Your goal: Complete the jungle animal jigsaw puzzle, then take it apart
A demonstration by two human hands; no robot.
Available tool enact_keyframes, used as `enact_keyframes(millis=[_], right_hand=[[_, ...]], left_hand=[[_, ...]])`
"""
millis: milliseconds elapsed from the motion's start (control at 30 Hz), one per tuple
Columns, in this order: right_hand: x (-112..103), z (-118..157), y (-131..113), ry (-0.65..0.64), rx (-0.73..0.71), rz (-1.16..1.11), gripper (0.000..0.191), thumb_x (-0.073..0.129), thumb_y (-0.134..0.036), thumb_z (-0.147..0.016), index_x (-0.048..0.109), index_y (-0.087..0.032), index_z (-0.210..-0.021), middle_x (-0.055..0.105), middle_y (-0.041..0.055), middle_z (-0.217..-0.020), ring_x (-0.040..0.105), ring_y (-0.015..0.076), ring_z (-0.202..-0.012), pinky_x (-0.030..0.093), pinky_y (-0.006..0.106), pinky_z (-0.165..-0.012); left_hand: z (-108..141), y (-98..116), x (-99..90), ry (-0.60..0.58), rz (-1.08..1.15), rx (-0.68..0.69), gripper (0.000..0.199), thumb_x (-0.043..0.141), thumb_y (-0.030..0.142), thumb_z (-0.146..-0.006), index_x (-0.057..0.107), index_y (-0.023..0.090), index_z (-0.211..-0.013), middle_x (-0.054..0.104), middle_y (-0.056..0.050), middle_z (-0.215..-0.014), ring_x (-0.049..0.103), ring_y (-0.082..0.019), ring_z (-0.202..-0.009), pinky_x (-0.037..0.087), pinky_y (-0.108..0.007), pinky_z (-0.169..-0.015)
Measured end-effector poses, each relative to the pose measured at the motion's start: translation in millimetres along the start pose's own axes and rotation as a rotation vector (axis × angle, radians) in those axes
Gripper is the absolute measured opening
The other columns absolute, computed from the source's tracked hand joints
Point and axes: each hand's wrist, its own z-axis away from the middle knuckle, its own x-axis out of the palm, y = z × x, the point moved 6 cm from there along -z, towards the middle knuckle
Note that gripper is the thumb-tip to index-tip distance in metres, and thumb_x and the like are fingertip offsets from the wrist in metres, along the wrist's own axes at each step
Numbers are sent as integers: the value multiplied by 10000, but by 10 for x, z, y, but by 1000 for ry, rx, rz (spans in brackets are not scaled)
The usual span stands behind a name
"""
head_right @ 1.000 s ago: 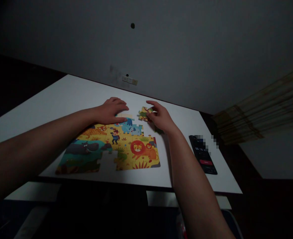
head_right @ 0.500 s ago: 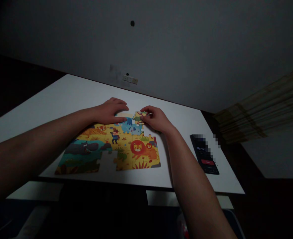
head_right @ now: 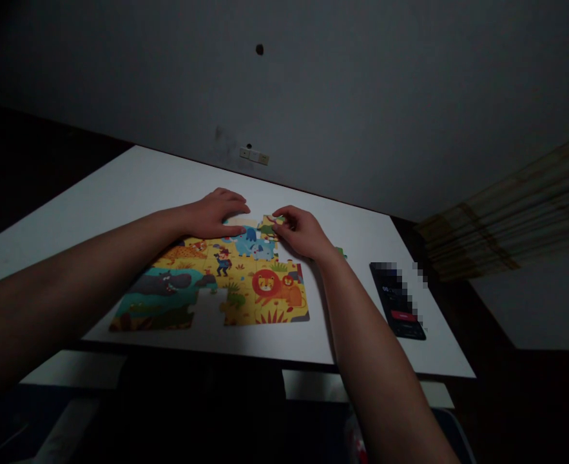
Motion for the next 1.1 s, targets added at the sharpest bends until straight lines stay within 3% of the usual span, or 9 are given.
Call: enact_keyframes(millis=[167, 333, 467, 733, 1100], right_hand=[[-41, 86, 34, -95, 120, -125, 402, 929, -527, -825, 854, -262, -1117, 824, 61, -917, 718, 244, -782, 560, 364, -671], [-85, 152, -21, -177, 114, -31, 272, 892, -432, -794, 891, -238, -985, 842, 89, -905, 704, 232, -764, 515, 341, -633], [-97, 171, -27, -217, 111, 47, 283, 868, -406, -809, 911, -220, -1019, 810, 72, -820, 680, 227, -721, 480, 342, -630], [-51, 204, -70, -261, 107, 89, 351, 883, -524, -890, 894, -214, -1052, 711, 30, -708, 601, 199, -644, 413, 342, -614], [-110, 216, 3, -254, 131, 109, 408, 902, -611, -930, 897, -234, -1087, 751, 53, -777, 625, 213, -672, 442, 362, -618]], left_hand=[[45, -183, -47, -6, -27, -48, 944, 606, 910, -1004, 734, 221, -1637, 631, -211, -1803, 505, -466, -1660, 340, -612, -1417], [67, -313, -66, -28, -37, -85, 1076, 593, 1010, -944, 706, 227, -1673, 620, -212, -1819, 482, -468, -1689, 320, -618, -1432], [73, -323, -64, -26, -32, -93, 1075, 585, 1029, -933, 722, 250, -1662, 627, -193, -1813, 480, -472, -1689, 322, -631, -1434], [79, -304, -64, -26, -32, -90, 1060, 573, 1019, -949, 718, 241, -1654, 620, -201, -1815, 484, -488, -1678, 332, -638, -1418], [69, -274, -64, -26, -14, -91, 1076, 580, 1024, -944, 722, 231, -1658, 611, -207, -1820, 491, -486, -1660, 341, -628, -1417]])
